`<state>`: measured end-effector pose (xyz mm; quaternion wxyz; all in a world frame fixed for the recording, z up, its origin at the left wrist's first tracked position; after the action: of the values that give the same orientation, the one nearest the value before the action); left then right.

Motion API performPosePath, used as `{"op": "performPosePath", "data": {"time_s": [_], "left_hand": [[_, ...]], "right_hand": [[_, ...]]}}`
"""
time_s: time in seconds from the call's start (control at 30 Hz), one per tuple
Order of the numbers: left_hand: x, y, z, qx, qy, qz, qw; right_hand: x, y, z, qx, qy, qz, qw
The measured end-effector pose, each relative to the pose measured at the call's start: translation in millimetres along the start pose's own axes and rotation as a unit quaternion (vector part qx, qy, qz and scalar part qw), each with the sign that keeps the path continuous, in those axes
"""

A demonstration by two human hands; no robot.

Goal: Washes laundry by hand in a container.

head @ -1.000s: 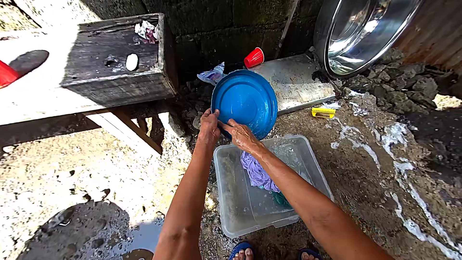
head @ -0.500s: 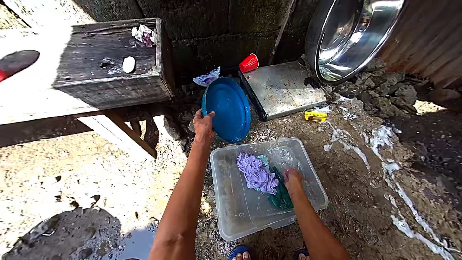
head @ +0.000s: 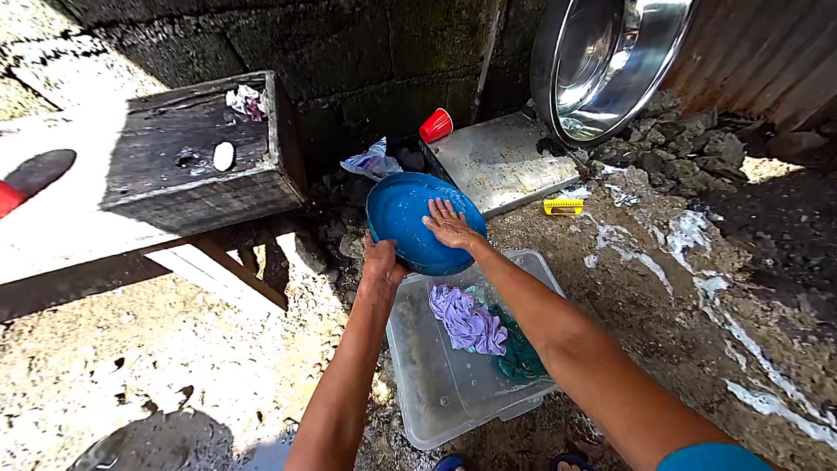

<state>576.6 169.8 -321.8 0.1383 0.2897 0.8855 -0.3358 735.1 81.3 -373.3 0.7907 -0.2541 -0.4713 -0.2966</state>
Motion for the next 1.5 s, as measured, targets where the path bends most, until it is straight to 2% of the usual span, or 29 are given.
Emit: {"op": "performPosePath", "data": {"time_s": [0.07, 0.1, 0.17, 0.27, 0.37, 0.43, 0.5, 0.6, 0.67, 0.7, 0.8, 0.83, 0.87, 0.9, 0.97, 1.03, 1.07, 1.13, 1.2, 1.27, 1.3, 1.37, 1.43, 1.5], "left_hand": [[-5.1, -3.2, -1.0, -0.011, 0.014, 0.004, 1.0], [-7.1, -1.7, 1.2, -0.016, 0.014, 0.006, 1.0], [-4.7, 9.6, 2.7, -0.027, 0.001, 0.003, 1.0], [13.0, 20.4, 1.0, -0.025, -0.02, -0.011, 0.999], [26.3, 19.2, 2.0, -0.009, -0.007, -0.03, 0.999], [22.5, 18.1, -2.4, -0.011, 0.02, -0.015, 1.0], [20.0, 22.2, -5.6, -0.013, 0.031, 0.002, 0.999], [11.8, 25.2, -8.0, -0.019, 0.03, 0.023, 0.999], [3.8, 29.0, -9.6, -0.043, 0.03, 0.042, 0.998], [0.9, 31.4, -10.2, -0.061, 0.04, 0.053, 0.996], [-9.5, 35.9, -15.4, -0.146, 0.116, 0.092, 0.978], [-12.8, 36.9, -18.0, -0.181, 0.151, 0.106, 0.966], [-16.0, 37.4, -21.3, -0.22, 0.193, 0.118, 0.949], [-20.3, 36.7, -25.1, -0.255, 0.24, 0.129, 0.928], [-32.3, 29.7, -32.2, -0.319, 0.333, 0.145, 0.875], [-48.5, 15.8, -38.4, -0.376, 0.388, 0.165, 0.825], [-54.6, 10.9, -40.4, -0.394, 0.401, 0.173, 0.809], [-59.3, 8.2, -39.2, -0.41, 0.406, 0.186, 0.795], [-61.3, 9.5, -40.3, -0.422, 0.389, 0.189, 0.796], [-61.7, 12.8, -45.0, -0.432, 0.366, 0.184, 0.803], [-60.9, 15.4, -49.3, -0.434, 0.357, 0.177, 0.808], [-53.2, 24.9, -59.2, -0.422, 0.346, 0.138, 0.827], [-35.4, 45.3, -64.2, -0.384, 0.303, 0.075, 0.869], [-14.0, 69.0, -56.5, -0.335, 0.24, 0.02, 0.911]], "right_hand": [[-2.2, -0.6, -22.3, -0.05, -0.007, 0.01, 0.999], [-3.1, -7.0, -16.7, -0.047, 0.011, 0.014, 0.999], [-5.8, -24.8, 20.6, 0.026, 0.071, 0.023, 0.997], [-10.9, -45.6, 55.6, 0.127, 0.093, 0.094, 0.983], [-20.7, -32.0, 15.1, 0.07, -0.007, 0.092, 0.993], [-19.9, -23.8, -14.5, 0.021, -0.079, 0.063, 0.995], [-0.2, -31.2, -25.0, -0.014, -0.099, -0.006, 0.995], [28.5, -84.0, -62.4, -0.117, 0.015, -0.189, 0.975], [10.3, -141.1, -113.4, -0.252, 0.135, -0.252, 0.925], [-15.6, -171.8, -144.4, -0.336, 0.208, -0.255, 0.882], [-112.0, -256.3, -205.6, -0.535, 0.429, -0.252, 0.683], [-129.8, -273.8, -211.4, -0.566, 0.452, -0.254, 0.641], [-137.8, -280.7, -212.5, -0.575, 0.457, -0.263, 0.625], [-138.8, -274.1, -207.8, -0.558, 0.47, -0.263, 0.631], [-129.4, -223.4, -183.0, -0.463, 0.559, -0.235, 0.646], [-90.5, -155.1, -133.7, -0.329, 0.672, -0.193, 0.634], [-62.8, -126.3, -102.5, -0.272, 0.693, -0.172, 0.645], [-15.8, -88.7, -41.4, -0.165, 0.681, -0.121, 0.704], [14.9, -80.9, 4.8, -0.096, 0.618, -0.073, 0.777], [16.8, -93.8, 13.8, -0.101, 0.547, -0.059, 0.829], [7.2, -102.1, 1.0, -0.132, 0.515, -0.068, 0.844], [-26.6, -128.9, -51.9, -0.226, 0.443, -0.111, 0.86], [-59.3, -169.5, -107.7, -0.314, 0.341, -0.139, 0.875], [-72.5, -214.6, -140.9, -0.38, 0.224, -0.151, 0.885]]}}
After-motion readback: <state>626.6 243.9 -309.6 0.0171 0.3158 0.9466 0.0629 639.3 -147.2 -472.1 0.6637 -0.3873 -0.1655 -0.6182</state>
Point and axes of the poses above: each hand's wrist, its own y-axis towards the middle knuckle, its own x-axis out of the back of the hand, z = x × y, the point moved 9 cm from there along y, towards the middle knuckle, and after that the axes turned 12 degrees about -y, right-handed, at the moved point
